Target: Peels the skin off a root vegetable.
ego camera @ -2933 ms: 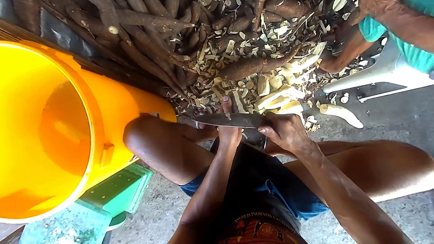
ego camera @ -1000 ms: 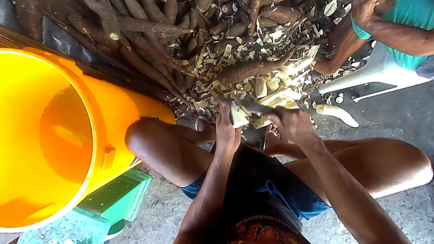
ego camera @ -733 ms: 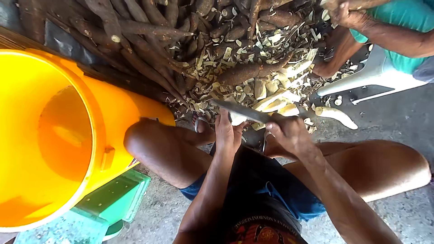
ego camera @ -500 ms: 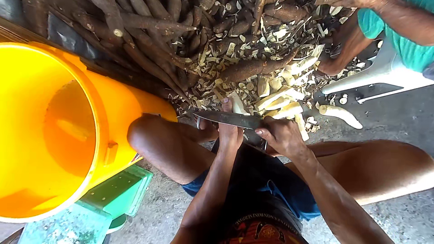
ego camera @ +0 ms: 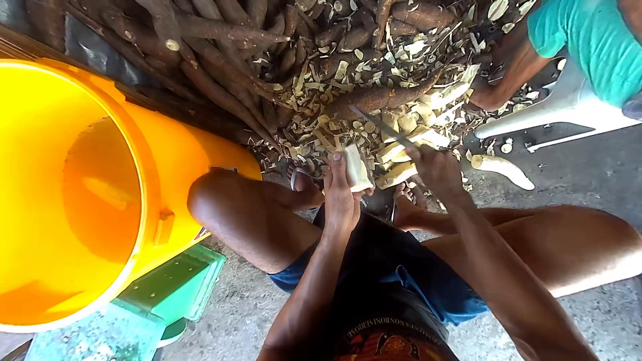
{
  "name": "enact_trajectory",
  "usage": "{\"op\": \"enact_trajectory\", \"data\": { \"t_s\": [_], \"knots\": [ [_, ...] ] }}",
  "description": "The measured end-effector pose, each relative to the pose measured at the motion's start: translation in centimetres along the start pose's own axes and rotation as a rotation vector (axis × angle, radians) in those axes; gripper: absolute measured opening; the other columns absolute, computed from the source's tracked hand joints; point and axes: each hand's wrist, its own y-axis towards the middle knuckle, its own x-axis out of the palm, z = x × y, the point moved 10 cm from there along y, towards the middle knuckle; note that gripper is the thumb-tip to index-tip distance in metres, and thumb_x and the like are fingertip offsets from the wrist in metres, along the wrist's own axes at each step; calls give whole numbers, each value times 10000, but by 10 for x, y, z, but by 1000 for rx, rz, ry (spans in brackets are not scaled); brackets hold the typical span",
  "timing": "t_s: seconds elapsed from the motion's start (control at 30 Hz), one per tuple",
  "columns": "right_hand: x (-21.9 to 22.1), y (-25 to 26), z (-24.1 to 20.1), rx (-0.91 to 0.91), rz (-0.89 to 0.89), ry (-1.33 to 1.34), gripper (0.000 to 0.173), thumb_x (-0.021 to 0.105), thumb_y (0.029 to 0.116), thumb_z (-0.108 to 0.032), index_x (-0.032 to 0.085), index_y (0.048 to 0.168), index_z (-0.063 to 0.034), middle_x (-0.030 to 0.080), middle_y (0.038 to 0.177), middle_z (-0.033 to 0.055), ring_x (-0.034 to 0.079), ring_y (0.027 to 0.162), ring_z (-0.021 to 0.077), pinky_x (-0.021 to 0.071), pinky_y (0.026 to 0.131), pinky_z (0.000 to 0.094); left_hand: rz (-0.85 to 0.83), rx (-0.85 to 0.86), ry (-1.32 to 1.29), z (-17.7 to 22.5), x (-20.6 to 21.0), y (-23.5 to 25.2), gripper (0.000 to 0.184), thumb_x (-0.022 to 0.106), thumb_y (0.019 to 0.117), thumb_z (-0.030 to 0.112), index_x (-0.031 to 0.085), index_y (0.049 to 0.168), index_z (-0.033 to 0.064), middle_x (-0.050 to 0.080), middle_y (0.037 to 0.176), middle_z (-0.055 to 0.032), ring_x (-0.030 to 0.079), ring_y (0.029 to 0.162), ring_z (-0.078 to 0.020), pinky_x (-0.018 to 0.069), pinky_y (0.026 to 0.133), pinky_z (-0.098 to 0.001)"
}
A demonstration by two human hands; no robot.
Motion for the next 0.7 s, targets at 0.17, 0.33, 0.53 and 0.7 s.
{"op": "enact_trajectory", "data": {
  "t_s": [0.17,0.33,0.53,0.7],
  "knots": [
    [-27,-27,-47,-225,54,263,765,241,1023,-693,629,786,-77,543,583,86,598,556,281,485,508,528,90,8,-31,-1,-9,9,422,395,1095,438,608,1175,82,692,948,-120,693,708,-195,606,592,-322],
    [-41,-69,-109,-541,163,134,832,248,978,-777,613,719,-74,531,530,83,606,504,279,455,432,469,17,78,12,-1,-9,18,398,467,1063,486,608,1250,165,688,1089,-30,682,993,-134,592,850,-346],
    [-13,-20,-22,-141,56,51,766,319,1017,-702,649,868,-28,602,633,186,652,620,431,497,532,628,-15,9,21,1,-3,-1,440,363,1106,429,622,1155,77,694,905,-123,693,686,-194,603,573,-308],
    [-42,-56,-79,-443,146,257,811,246,984,-771,610,743,-87,522,551,54,578,511,238,460,449,470,74,44,21,-4,-10,6,360,388,1102,408,605,1174,130,699,932,-59,704,769,-155,617,660,-316]
  ]
}}
